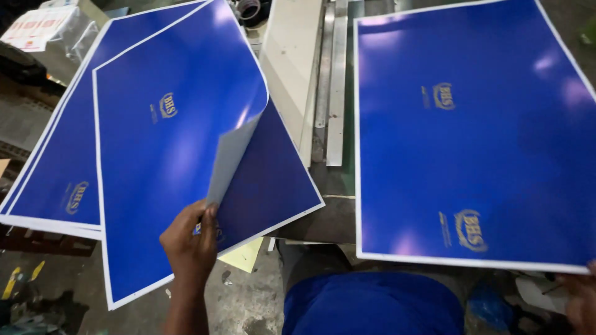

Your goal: Feeding and organizing printed sheets into a finishing machine.

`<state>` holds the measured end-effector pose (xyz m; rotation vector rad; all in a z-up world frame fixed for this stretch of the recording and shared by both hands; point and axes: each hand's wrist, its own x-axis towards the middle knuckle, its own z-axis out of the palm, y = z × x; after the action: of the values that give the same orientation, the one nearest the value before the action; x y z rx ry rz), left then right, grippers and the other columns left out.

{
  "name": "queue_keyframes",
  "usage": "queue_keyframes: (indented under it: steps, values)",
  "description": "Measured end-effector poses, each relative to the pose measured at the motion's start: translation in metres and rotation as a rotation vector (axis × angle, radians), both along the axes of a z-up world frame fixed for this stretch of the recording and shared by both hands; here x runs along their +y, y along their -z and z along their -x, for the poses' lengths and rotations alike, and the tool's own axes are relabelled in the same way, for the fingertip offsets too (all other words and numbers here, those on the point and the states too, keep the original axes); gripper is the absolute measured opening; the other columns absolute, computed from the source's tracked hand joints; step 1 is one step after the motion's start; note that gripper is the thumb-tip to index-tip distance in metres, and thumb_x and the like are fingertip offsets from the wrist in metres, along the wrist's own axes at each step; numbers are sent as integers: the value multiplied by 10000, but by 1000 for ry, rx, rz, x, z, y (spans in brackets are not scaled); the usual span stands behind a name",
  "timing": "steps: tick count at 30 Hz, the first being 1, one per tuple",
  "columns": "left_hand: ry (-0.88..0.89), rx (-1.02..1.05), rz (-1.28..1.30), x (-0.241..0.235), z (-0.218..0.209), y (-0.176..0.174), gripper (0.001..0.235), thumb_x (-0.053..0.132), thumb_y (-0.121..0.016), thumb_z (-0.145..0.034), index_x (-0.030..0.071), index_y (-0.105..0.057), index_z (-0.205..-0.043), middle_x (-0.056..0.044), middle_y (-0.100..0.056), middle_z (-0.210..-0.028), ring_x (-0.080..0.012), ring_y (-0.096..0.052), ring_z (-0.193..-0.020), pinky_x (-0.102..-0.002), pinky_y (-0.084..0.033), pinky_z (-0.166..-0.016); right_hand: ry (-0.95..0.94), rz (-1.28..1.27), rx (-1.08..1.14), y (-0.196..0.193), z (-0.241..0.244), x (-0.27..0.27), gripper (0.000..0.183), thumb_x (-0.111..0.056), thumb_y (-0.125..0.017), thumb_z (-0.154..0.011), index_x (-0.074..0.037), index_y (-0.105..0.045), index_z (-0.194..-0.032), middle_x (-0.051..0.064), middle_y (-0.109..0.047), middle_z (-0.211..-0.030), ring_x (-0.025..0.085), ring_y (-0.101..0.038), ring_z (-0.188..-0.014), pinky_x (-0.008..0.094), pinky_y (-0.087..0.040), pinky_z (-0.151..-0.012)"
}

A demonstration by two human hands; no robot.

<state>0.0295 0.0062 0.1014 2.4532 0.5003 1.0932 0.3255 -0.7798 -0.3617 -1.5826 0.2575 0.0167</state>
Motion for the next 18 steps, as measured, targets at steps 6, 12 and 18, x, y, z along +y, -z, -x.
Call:
queue_keyframes:
  steps: [6,12,18]
  values:
    - [-3,-52,0,-16,-8,19,75,35,-730,-975,-5,-726,-1038,-151,-763,-1011,-251,-758,-894,-330,-574,-785,-48,-12,-136,-231,6,217,339,-79,-539,-1131,-8,-464,-1454,167,-636,-1281,272,-687,-1001,432,-590,-742]
    - [-49,-123,-75,-13,-5,26,60,37,-712,-1002,-3,-735,-1041,-162,-763,-1048,-264,-763,-944,-348,-593,-825,-36,-92,10,-219,-87,255,262,-177,-530,-1169,-23,-504,-1379,143,-671,-1124,274,-701,-924,414,-612,-688]
    - [-236,-349,-187,-8,14,33,70,6,-652,-1067,-30,-710,-1048,-194,-757,-1083,-282,-753,-953,-375,-613,-824,-59,-41,-43,-229,-76,270,426,-165,-506,-1150,3,-424,-1534,224,-698,-1215,300,-734,-979,394,-597,-693]
